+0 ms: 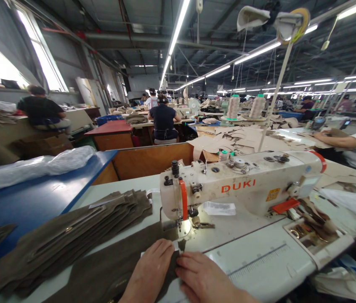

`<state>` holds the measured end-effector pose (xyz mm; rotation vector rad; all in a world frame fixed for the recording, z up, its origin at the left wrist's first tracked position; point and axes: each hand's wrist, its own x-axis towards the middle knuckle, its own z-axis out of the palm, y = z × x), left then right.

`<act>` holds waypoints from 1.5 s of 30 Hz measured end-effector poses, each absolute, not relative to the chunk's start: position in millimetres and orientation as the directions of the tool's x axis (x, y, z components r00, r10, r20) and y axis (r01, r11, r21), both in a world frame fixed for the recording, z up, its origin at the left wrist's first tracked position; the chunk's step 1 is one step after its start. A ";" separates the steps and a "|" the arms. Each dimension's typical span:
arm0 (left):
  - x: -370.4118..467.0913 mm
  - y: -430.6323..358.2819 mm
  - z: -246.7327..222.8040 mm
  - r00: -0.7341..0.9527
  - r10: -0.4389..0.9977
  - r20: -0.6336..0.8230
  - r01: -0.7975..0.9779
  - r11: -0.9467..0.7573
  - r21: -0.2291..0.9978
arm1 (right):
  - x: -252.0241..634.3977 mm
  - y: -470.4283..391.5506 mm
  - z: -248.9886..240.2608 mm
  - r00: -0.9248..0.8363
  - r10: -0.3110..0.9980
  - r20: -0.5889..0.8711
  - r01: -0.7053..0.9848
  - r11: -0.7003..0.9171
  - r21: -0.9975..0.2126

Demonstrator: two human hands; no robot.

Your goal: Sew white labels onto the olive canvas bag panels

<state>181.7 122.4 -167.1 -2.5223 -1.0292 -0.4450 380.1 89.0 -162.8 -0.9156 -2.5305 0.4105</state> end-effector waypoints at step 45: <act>185.8 131.2 -177.5 0.629 0.578 0.520 0.720 -0.686 -0.109 | 378.0 141.9 -156.3 -0.547 0.742 0.387 0.752 0.639 -0.161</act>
